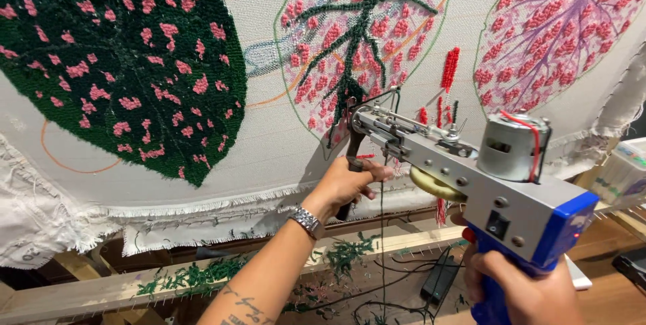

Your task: Using a tufting gun to create a leaf pattern on a rug canvas mounted on a vertical frame.

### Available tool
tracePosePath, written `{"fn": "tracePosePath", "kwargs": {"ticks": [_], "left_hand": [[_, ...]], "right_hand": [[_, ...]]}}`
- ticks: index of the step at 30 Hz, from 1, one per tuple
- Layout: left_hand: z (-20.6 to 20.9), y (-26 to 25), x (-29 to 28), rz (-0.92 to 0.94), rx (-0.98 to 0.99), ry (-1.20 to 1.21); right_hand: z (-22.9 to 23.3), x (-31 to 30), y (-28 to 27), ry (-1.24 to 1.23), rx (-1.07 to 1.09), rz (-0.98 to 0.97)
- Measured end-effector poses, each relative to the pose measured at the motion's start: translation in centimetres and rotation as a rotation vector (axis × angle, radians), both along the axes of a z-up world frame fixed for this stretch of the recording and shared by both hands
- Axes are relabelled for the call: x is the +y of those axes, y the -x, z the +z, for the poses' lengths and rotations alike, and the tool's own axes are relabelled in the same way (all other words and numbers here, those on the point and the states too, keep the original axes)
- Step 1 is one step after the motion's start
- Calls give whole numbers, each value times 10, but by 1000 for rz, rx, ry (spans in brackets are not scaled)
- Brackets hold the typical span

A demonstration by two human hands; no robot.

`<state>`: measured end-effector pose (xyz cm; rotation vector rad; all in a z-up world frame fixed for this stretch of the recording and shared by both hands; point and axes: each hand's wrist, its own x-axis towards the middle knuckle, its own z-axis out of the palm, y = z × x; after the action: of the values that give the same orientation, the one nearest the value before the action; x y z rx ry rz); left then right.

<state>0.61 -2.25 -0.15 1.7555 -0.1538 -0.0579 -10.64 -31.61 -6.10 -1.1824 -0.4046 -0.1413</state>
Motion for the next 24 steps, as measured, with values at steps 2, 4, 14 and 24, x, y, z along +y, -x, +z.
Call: {"fn": "tracePosePath", "kwargs": {"ticks": [2, 4, 14, 24], "left_hand": [[-10, -13, 15, -17, -83, 17], [-4, -11, 28, -30, -168, 37], [47, 17, 46, 205, -163, -474], [48, 11, 43, 245, -168, -526]], "right_hand": [[3, 12, 1, 23, -43, -27], [8, 28, 4, 48, -89, -49], [10, 55, 4, -23, -71, -88], [21, 66, 10, -72, 3, -143]]}}
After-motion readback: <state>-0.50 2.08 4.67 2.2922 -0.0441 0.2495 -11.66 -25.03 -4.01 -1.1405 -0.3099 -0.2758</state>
